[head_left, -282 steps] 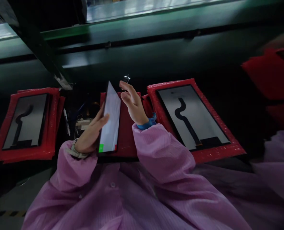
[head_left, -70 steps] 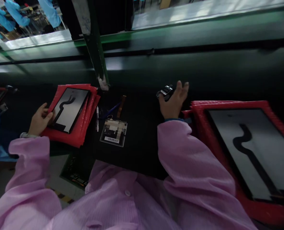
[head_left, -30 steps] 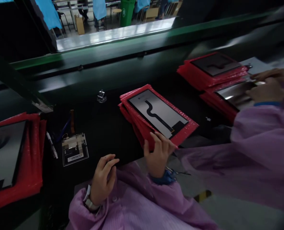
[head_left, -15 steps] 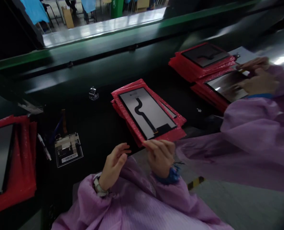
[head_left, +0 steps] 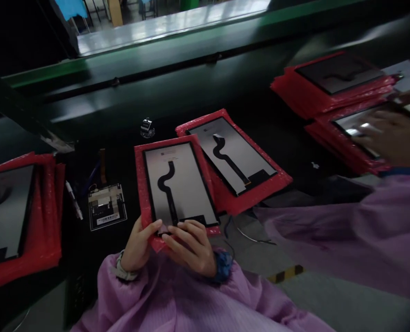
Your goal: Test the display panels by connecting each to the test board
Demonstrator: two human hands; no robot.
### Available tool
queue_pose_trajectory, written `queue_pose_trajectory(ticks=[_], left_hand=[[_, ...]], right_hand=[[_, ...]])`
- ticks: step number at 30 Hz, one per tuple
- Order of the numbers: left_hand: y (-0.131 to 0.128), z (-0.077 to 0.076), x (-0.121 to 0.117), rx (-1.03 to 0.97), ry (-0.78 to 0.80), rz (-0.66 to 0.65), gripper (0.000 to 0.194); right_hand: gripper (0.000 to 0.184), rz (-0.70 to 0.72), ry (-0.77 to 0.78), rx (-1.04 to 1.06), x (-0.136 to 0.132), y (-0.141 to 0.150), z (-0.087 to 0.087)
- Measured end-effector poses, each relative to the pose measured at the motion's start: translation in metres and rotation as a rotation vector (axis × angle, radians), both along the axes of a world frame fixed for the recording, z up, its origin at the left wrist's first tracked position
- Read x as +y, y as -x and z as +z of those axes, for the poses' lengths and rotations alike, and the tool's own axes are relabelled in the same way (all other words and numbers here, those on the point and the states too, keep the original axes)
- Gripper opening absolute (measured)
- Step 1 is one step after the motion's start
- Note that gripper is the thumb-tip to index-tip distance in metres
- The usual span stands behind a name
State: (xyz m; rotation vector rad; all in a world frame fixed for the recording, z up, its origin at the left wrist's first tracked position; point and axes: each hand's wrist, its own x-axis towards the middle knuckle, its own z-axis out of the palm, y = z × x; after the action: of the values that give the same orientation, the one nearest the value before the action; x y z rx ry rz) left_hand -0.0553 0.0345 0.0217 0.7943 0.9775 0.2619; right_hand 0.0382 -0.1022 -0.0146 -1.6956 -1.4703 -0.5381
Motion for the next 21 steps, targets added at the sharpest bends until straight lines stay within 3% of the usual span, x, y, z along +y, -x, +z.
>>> queue_pose_trajectory(ticks=[5, 10, 13, 17, 21], left_hand=[[0.015, -0.01, 0.01, 0.02, -0.045, 0.067, 0.041], [0.008, -0.013, 0.009, -0.059, -0.161, 0.032, 0.034], [0.013, -0.008, 0.01, 0.003, -0.438, -0.111, 0.04], [0.03, 0.002, 0.033, 0.344, -1.0, -0.379, 0.042], [0.044, 0.012, 0.091, 0.702, -1.486, -0.3, 0.044]], right_hand=[[0.051, -0.139, 0.275, 0.08, 0.001, -0.008, -0.015], [0.079, -0.337, 0.398, 0.279, 0.003, -0.016, -0.035], [0.087, -0.303, 0.446, 0.286, 0.006, -0.019, -0.038], [0.095, -0.267, 0.507, 0.318, 0.007, -0.021, -0.036], [0.088, -0.163, 0.506, 0.401, 0.006, -0.028, -0.033]])
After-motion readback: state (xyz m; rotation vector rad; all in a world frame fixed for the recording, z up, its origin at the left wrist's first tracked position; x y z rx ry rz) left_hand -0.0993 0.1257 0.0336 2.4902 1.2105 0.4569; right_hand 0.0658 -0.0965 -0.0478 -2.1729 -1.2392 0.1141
